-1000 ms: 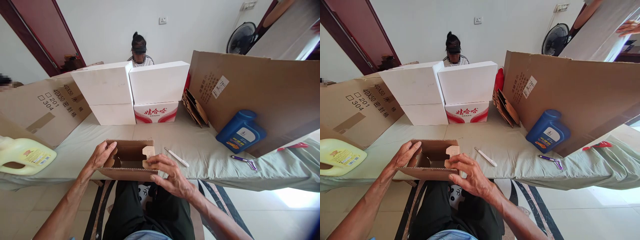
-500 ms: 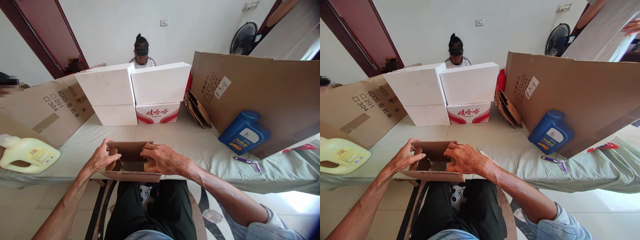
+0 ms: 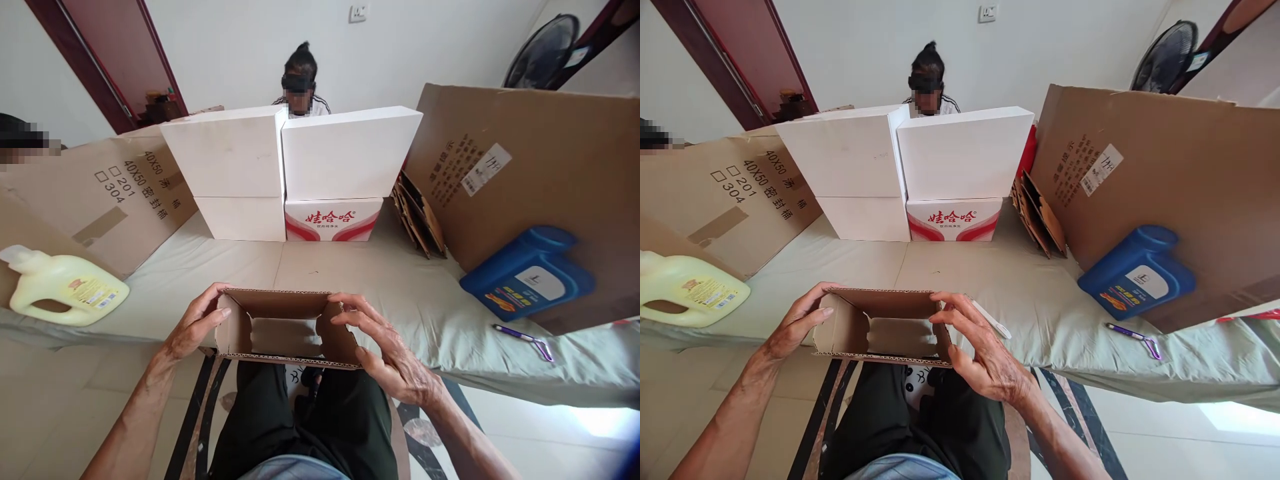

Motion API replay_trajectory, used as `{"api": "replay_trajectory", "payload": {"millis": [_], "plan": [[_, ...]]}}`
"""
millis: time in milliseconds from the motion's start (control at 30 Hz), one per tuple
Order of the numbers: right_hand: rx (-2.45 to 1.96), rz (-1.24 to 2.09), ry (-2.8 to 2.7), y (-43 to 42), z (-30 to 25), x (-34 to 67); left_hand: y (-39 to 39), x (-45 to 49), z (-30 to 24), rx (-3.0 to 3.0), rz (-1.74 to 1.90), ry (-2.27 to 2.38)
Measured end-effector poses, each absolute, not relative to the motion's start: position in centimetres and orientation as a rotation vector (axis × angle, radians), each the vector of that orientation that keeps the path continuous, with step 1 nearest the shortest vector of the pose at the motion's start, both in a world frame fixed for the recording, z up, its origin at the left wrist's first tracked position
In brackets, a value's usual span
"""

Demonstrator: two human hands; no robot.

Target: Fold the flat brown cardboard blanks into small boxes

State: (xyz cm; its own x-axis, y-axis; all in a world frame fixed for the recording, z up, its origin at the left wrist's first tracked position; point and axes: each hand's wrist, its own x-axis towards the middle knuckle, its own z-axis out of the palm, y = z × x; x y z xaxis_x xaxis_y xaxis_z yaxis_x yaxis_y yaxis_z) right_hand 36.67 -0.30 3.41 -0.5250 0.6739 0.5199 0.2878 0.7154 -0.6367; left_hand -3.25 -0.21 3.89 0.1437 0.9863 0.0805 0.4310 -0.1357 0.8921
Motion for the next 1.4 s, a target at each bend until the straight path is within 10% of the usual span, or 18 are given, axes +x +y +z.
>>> {"api": "replay_trajectory", "payload": {"millis": [833,1400], "plan": [[-0.948,1.125,-1.706,0.7,-1.0,35.0,8.9,4.7,-0.3,1.123,2.024,1.556],[-0.947,1.569,-1.2,3.7,-5.3,36.5,7.3,0.1,-5.0,1.087,1.296,1.228]]}}
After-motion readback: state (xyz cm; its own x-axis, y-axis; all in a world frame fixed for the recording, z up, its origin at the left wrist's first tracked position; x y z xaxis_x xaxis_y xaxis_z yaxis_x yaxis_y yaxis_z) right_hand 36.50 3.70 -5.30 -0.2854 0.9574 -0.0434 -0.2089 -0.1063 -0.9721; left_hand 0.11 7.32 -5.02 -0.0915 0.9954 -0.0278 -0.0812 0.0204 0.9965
